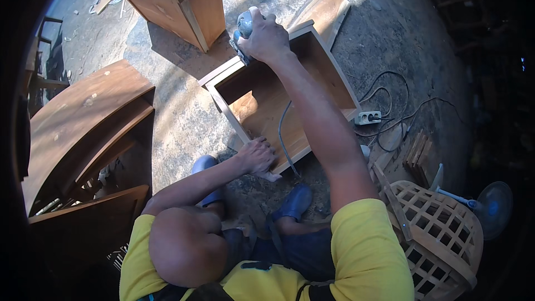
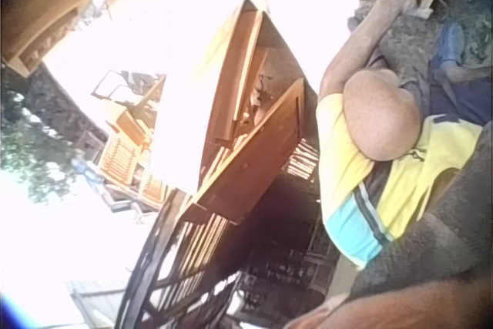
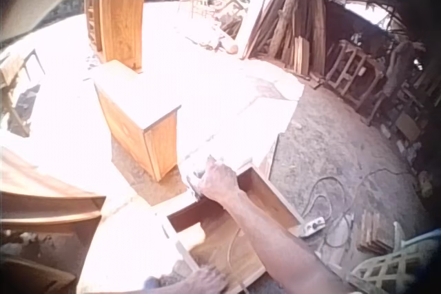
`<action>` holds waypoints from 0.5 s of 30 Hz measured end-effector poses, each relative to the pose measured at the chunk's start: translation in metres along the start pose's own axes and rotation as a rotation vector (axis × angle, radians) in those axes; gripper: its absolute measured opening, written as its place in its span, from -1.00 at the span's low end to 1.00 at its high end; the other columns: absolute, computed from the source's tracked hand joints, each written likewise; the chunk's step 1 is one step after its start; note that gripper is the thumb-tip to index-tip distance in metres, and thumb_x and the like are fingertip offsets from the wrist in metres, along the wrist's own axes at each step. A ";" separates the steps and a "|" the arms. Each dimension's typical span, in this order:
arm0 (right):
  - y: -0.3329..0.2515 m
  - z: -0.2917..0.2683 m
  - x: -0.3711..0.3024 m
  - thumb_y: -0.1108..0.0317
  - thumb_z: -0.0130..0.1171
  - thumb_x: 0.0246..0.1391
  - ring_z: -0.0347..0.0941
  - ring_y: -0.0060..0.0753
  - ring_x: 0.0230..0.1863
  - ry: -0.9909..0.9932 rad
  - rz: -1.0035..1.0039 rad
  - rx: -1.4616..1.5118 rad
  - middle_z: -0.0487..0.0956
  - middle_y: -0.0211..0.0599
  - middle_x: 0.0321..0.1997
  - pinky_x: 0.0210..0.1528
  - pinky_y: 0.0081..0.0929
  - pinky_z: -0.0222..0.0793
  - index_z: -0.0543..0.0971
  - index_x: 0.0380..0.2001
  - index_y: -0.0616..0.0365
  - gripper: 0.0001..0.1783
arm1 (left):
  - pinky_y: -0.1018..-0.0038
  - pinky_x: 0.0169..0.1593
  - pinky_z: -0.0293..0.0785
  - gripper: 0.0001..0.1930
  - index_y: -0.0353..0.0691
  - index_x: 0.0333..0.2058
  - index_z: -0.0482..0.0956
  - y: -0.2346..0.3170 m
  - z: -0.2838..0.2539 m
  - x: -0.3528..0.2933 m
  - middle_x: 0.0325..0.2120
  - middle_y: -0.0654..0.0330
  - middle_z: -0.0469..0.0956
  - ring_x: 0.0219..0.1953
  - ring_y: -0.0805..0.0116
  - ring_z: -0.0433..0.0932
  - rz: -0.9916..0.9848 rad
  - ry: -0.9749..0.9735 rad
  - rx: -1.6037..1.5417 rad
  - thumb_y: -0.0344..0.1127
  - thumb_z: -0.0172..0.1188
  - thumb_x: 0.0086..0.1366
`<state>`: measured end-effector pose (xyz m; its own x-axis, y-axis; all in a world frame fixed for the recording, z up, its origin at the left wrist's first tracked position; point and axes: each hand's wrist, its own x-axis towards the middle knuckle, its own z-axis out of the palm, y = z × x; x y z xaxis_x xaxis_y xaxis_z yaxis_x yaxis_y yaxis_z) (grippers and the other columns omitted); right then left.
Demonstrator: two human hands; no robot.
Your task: The person applies a substance to a wooden board with a tool and then sands the inside of a wooden drawer using a power sander.
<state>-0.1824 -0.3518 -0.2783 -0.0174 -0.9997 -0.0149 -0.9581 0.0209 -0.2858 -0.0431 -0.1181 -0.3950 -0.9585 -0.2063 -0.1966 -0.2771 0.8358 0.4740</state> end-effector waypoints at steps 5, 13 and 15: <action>-0.096 0.009 -0.062 -0.01 0.52 0.02 0.67 0.28 -0.01 -0.194 -0.278 0.131 0.48 0.21 0.10 0.11 0.03 0.62 0.28 0.40 -0.04 -0.04 | 0.12 0.24 0.43 -0.13 -0.24 -0.44 0.74 -0.004 0.017 -0.003 -0.29 0.02 0.68 -0.15 0.03 0.69 0.001 0.168 0.000 0.63 0.06 0.15; 0.022 -0.009 -0.041 -0.07 0.45 0.03 0.63 0.30 0.05 0.028 -0.052 0.031 0.52 0.19 0.08 0.10 0.12 0.59 0.26 0.42 -0.13 -0.06 | 0.14 0.17 0.47 -0.12 -0.21 -0.42 0.74 0.002 -0.003 0.001 -0.30 0.04 0.69 -0.14 0.06 0.68 -0.015 -0.013 -0.029 0.65 0.05 0.15; 0.065 -0.022 -0.033 -0.09 0.45 0.02 0.62 0.30 0.07 0.106 0.012 -0.036 0.53 0.20 0.09 0.09 0.09 0.60 0.26 0.44 -0.12 -0.03 | 0.15 0.13 0.48 -0.13 -0.19 -0.43 0.73 0.002 0.001 0.003 -0.32 0.06 0.68 -0.16 0.06 0.67 -0.007 -0.027 -0.020 0.66 0.04 0.15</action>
<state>-0.2506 -0.3171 -0.2757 -0.0574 -0.9949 0.0835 -0.9672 0.0347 -0.2515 -0.0462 -0.1165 -0.3957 -0.9544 -0.1980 -0.2233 -0.2854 0.8238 0.4897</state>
